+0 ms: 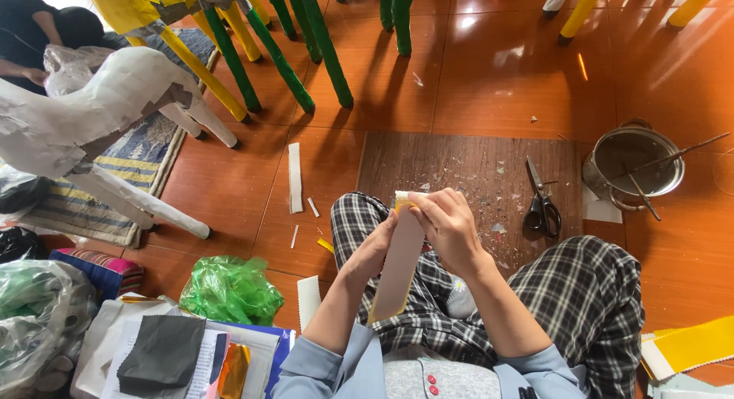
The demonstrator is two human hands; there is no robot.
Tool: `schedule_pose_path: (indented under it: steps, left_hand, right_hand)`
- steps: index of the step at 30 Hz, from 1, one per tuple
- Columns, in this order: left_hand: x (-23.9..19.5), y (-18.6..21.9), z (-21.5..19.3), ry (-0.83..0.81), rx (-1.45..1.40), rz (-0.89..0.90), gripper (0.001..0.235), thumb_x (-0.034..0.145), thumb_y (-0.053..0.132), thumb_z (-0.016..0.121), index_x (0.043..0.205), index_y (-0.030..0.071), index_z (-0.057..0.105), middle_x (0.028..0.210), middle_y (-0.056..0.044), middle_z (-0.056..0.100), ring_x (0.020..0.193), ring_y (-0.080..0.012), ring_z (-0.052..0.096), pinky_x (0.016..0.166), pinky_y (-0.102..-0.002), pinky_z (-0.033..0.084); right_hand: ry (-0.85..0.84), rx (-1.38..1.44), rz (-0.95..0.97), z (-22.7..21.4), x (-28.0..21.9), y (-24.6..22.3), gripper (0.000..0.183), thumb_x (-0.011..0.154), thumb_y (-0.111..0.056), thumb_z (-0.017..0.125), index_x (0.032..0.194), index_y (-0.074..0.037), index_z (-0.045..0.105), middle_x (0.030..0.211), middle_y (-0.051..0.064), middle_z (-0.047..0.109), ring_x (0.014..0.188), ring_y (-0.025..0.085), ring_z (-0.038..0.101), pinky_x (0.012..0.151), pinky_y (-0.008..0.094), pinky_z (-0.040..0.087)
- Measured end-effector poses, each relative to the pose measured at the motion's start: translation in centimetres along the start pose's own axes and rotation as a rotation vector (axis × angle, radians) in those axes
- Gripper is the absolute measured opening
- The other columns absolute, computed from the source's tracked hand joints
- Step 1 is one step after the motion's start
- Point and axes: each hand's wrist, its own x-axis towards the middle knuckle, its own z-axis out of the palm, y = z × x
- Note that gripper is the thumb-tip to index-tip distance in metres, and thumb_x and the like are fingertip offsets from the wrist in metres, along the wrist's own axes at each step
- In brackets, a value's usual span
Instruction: Cutting and folding strips of material using scissors for a craft project
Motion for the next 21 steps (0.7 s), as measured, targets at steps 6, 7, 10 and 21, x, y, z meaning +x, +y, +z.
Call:
schedule_pose_path:
  steps: [6, 7, 10, 21]
  left_hand:
    - [-2.0, 4.3, 3.7, -0.014, 0.133, 0.044, 0.048, 0.106, 0.045, 0.036, 0.115, 0.005, 0.062, 0.085, -0.006, 0.065, 0.068, -0.0079, 0.058, 0.066, -0.021, 0.055]
    - [-1.5, 3.6, 3.0, -0.015, 0.133, 0.044, 0.048, 0.106, 0.045, 0.036, 0.115, 0.005, 0.062, 0.085, -0.006, 0.065, 0.068, -0.0079, 0.058, 0.066, -0.021, 0.055]
    - [-0.5, 1.8, 1.1, -0.025, 0.217, 0.08, 0.051, 0.107, 0.046, 0.033, 0.113, 0.004, 0.062, 0.081, -0.004, 0.062, 0.067, -0.0072, 0.058, 0.065, -0.02, 0.055]
    - [-0.8, 2.4, 1.1, -0.04, 0.363, 0.086, 0.055, 0.107, 0.046, 0.03, 0.126, 0.004, 0.059, 0.095, -0.008, 0.064, 0.08, -0.0105, 0.056, 0.077, -0.025, 0.052]
  right_hand:
    - [-0.03, 0.006, 0.053, 0.6, -0.8, 0.8, 0.017, 0.082, -0.007, 0.076, 0.097, -0.012, 0.072, 0.075, 0.004, 0.058, 0.071, 0.023, 0.059, 0.066, 0.033, 0.049]
    - [-0.029, 0.006, 0.053, 0.6, -0.7, 0.7, 0.017, 0.082, -0.007, 0.076, 0.097, -0.012, 0.072, 0.075, 0.004, 0.058, 0.071, 0.023, 0.059, 0.066, 0.033, 0.049]
    - [-0.038, 0.019, 0.074, 0.5, -0.6, 0.5, 0.01, 0.083, -0.008, 0.075, 0.092, -0.012, 0.072, 0.077, 0.005, 0.058, 0.073, 0.024, 0.059, 0.068, 0.034, 0.049]
    - [-0.084, 0.094, 0.147, 0.4, -0.6, 0.7, 0.01, 0.088, -0.01, 0.07, 0.097, -0.013, 0.071, 0.078, 0.004, 0.059, 0.077, 0.024, 0.061, 0.071, 0.034, 0.05]
